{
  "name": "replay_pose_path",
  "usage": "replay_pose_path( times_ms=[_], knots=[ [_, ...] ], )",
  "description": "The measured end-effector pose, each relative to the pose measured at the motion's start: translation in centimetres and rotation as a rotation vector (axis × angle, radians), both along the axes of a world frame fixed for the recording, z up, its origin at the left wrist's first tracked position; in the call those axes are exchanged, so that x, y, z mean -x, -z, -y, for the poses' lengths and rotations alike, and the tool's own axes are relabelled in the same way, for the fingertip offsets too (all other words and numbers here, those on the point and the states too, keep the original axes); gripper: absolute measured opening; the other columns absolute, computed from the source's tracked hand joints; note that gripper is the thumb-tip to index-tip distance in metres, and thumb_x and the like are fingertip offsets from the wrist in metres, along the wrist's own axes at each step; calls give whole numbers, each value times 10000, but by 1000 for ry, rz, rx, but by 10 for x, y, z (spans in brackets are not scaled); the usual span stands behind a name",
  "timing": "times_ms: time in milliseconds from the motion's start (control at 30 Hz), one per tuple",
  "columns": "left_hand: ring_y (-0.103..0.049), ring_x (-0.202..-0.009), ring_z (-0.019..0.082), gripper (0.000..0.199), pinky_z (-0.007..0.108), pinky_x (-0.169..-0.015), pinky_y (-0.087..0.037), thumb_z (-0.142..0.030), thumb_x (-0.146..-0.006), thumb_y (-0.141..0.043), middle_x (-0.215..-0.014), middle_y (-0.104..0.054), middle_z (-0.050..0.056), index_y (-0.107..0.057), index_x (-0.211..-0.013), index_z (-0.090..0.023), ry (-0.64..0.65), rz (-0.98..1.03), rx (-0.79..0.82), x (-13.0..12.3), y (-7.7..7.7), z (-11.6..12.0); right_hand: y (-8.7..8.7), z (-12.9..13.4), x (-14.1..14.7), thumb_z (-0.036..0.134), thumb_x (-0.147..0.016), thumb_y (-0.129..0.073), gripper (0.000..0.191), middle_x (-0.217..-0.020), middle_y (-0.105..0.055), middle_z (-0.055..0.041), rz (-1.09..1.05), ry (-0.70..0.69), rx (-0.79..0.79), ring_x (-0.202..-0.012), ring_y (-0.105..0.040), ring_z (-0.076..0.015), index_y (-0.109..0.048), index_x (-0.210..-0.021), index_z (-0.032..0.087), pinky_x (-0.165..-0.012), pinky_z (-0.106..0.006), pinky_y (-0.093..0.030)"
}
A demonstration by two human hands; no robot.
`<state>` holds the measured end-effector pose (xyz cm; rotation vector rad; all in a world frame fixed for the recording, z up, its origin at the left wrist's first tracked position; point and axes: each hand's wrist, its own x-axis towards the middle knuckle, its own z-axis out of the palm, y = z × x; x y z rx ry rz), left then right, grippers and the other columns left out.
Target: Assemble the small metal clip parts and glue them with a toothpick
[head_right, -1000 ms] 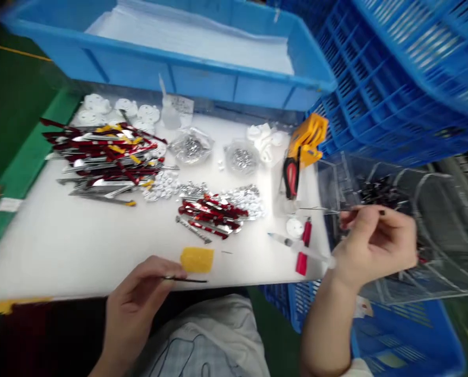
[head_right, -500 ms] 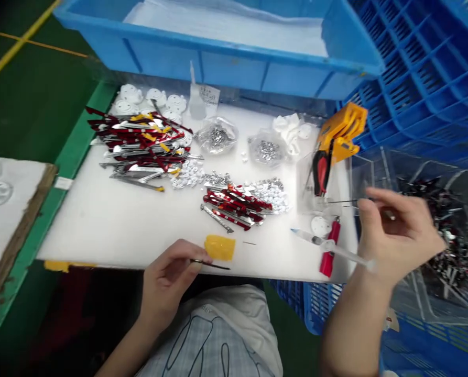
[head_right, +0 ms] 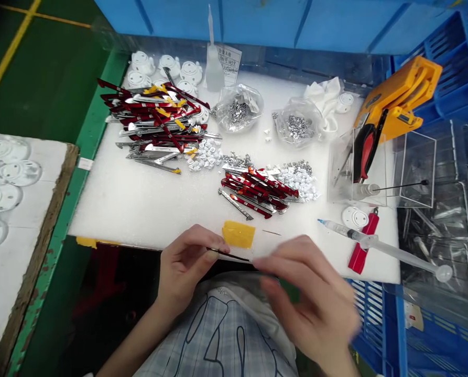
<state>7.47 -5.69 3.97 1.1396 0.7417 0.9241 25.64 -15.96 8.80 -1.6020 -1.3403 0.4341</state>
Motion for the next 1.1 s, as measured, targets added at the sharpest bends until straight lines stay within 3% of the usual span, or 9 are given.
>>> replay_pose_path(
  times_ms=[100,200,500,667,767,967,1100],
  knots=[
    [-697,-802,201,175,321,-752,-550,-391,-976,-789,-833,-783,52,-802,-900,-234,-1,42,45,1,-5,1,9,-19,20,79,-920,-741,281,-944,-719,-57,54,-142,-20,-826,-689,-218,-751,-1142,250,-677,-357,-613],
    [-702,-806,186,117,304,-756,-558,-352,-975,-798,-842,-781,36,-804,-917,-250,5,105,52,0,-11,4,12,-30,31,38,-901,-745,321,-942,-754,-42,6,-150,-40,-818,-715,-209,-731,-1140,251,-682,-350,-619],
    [-731,-830,180,28,305,-787,-603,-276,-990,-783,-887,-781,26,-779,-966,-263,-11,152,62,1,-26,14,3,-24,34,-38,-841,-762,371,-883,-735,-26,-101,-165,-97,-740,-697,-171,-735,-1118,209,-615,-302,-577],
    [-748,-860,170,17,289,-814,-619,-262,-997,-776,-908,-794,22,-791,-994,-268,-12,170,29,2,-30,14,8,-21,32,41,-874,-777,331,-921,-740,-40,-176,-168,-75,-821,-684,-198,-724,-1147,220,-678,-330,-581],
    [-761,-839,165,17,280,-800,-632,-270,-997,-777,-898,-803,19,-792,-991,-265,-35,185,39,2,-28,12,11,-19,29,73,-904,-766,223,-870,-720,-22,-300,-127,11,-801,-659,-183,-724,-1059,228,-668,-304,-562],
    [-753,-796,146,40,238,-785,-624,-241,-976,-795,-847,-796,3,-789,-937,-244,-34,86,21,6,-15,9,5,-22,31,164,-904,-837,144,-797,-695,6,-638,-10,-13,-753,-638,-163,-722,-932,246,-679,-285,-548],
    [-716,-801,130,57,200,-767,-567,-212,-959,-804,-848,-797,-7,-794,-913,-244,65,-48,34,11,-9,11,-1,-32,36,155,-880,-865,166,-792,-687,24,-588,-22,-56,-738,-616,-138,-725,-906,240,-678,-269,-517]
  ],
)
